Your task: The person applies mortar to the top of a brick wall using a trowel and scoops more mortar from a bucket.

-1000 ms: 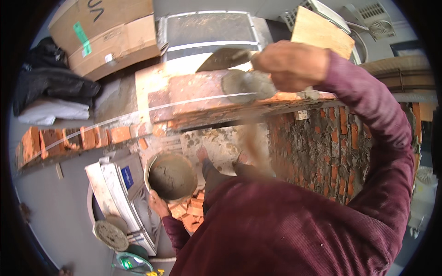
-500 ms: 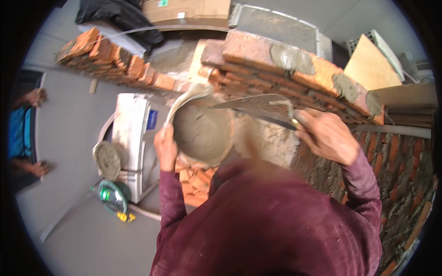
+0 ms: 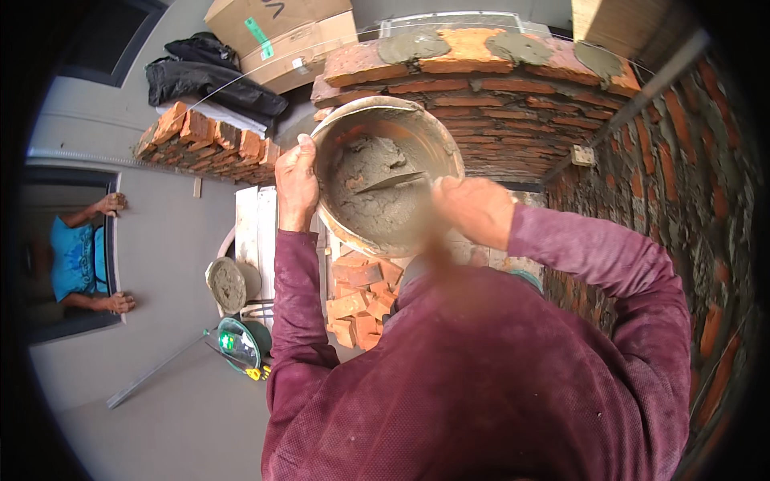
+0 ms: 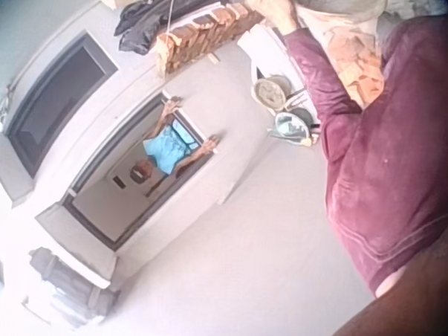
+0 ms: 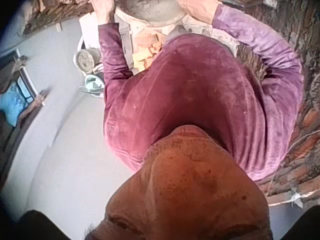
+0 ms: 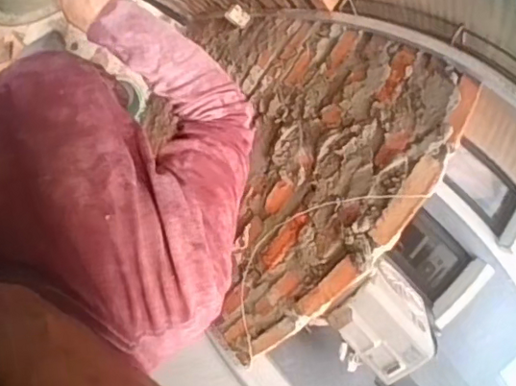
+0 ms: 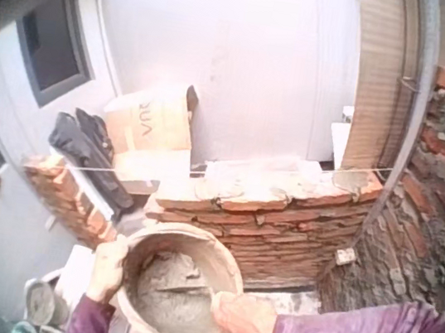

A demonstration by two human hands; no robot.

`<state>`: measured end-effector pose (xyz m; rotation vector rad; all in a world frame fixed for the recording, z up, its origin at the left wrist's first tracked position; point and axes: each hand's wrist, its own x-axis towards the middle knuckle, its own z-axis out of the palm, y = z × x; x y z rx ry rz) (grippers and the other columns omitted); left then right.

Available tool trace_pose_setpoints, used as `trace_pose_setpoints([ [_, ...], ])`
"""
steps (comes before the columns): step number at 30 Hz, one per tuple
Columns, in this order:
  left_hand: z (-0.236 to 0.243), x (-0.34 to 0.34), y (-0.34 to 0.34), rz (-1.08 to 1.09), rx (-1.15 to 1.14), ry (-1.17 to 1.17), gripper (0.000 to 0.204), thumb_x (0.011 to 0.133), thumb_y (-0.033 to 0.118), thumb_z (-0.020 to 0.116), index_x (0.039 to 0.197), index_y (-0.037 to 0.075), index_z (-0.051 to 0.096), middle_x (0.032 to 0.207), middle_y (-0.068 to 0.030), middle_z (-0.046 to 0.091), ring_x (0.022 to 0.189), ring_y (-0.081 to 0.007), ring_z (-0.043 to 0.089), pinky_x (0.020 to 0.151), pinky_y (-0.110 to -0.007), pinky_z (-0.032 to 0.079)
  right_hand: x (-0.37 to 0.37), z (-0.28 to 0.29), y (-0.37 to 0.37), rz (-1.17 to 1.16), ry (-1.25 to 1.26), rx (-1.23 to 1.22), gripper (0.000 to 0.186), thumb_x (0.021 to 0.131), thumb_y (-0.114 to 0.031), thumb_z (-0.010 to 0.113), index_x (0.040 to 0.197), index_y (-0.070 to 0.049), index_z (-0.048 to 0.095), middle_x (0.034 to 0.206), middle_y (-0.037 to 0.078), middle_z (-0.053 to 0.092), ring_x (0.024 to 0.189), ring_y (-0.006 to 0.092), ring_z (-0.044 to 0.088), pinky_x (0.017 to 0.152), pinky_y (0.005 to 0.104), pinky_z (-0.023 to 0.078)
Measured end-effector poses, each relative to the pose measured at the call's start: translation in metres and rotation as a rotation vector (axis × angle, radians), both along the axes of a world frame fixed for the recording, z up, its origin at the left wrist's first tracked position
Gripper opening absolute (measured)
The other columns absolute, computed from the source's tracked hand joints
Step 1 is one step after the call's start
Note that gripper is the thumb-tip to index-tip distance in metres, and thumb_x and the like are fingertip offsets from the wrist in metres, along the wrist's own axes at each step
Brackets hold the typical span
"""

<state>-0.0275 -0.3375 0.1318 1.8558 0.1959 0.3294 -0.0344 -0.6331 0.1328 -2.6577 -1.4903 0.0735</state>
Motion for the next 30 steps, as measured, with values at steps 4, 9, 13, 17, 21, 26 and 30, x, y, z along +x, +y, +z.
trace_pose_setpoints([
  [4,0.008,-0.003,-0.040,-0.081,0.107,0.064,0.047,0.098,0.039,0.048,0.078,0.001,0.067,0.061,0.0085,0.041,0.057,-0.0048,0.032,0.051,-0.024,0.027,-0.002,0.034,-0.038,-0.234,-0.110,0.069,0.014,0.078,-0.004,0.052,0.088,0.006,0.056,0.080,0.018,0.060,0.066,0.0257,0.067,0.051,0.0324,0.053],
  [9,0.027,0.005,-0.073,-0.257,0.234,-0.068,0.050,0.097,0.040,0.047,0.068,0.001,0.054,0.059,0.0061,0.033,0.058,-0.0078,0.028,0.052,-0.027,0.025,-0.028,-0.002,-0.040,-0.164,-0.131,0.033,0.019,0.079,-0.002,0.050,0.095,0.008,0.054,0.080,0.016,0.060,0.065,0.0240,0.065,0.053,0.0331,0.053],
  [13,0.018,0.014,-0.068,-0.241,0.222,-0.156,0.050,0.097,0.041,0.047,0.069,0.000,0.054,0.058,0.0031,0.032,0.058,-0.0092,0.029,0.052,-0.028,0.026,-0.044,0.029,-0.063,-0.164,0.128,-0.086,0.017,0.078,0.000,0.048,0.092,0.008,0.053,0.072,0.014,0.059,0.064,0.0243,0.063,0.054,0.0352,0.053],
  [17,0.033,0.011,-0.080,-0.289,0.245,-0.164,0.051,0.097,0.040,0.048,0.065,0.001,0.047,0.057,0.0020,0.031,0.057,-0.0103,0.028,0.051,-0.030,0.026,-0.032,0.025,-0.076,-0.385,-0.031,0.138,0.014,0.079,-0.001,0.049,0.088,0.009,0.052,0.071,0.017,0.059,0.064,0.0268,0.065,0.052,0.0373,0.052],
  [21,0.042,0.024,-0.100,-0.333,0.321,-0.243,0.052,0.097,0.039,0.048,0.062,0.002,0.040,0.056,0.0002,0.029,0.055,-0.0114,0.028,0.049,-0.031,0.025,-0.029,0.006,-0.041,-0.427,0.142,-0.021,0.016,0.078,-0.004,0.052,0.088,0.008,0.054,0.075,0.020,0.062,0.071,0.0306,0.067,0.062,0.0366,0.055],
  [26,0.021,0.041,-0.074,-0.332,0.286,-0.200,0.051,0.097,0.037,0.049,0.061,0.002,0.041,0.054,0.0003,0.028,0.054,-0.0105,0.026,0.048,-0.033,0.022,-0.039,0.026,-0.024,-0.362,0.418,-0.082,0.017,0.076,-0.004,0.051,0.089,0.007,0.054,0.077,0.021,0.063,0.073,0.0311,0.067,0.066,0.0390,0.054],
  [30,0.015,0.036,-0.053,-0.389,0.185,-0.193,0.048,0.097,0.033,0.050,0.061,0.002,0.046,0.054,0.0039,0.030,0.054,-0.0075,0.027,0.047,-0.030,0.022,-0.030,0.036,-0.033,-0.522,0.610,-0.076,0.023,0.079,-0.005,0.045,0.088,0.012,0.058,0.079,0.023,0.065,0.070,0.0300,0.066,0.066,0.0367,0.054],
])
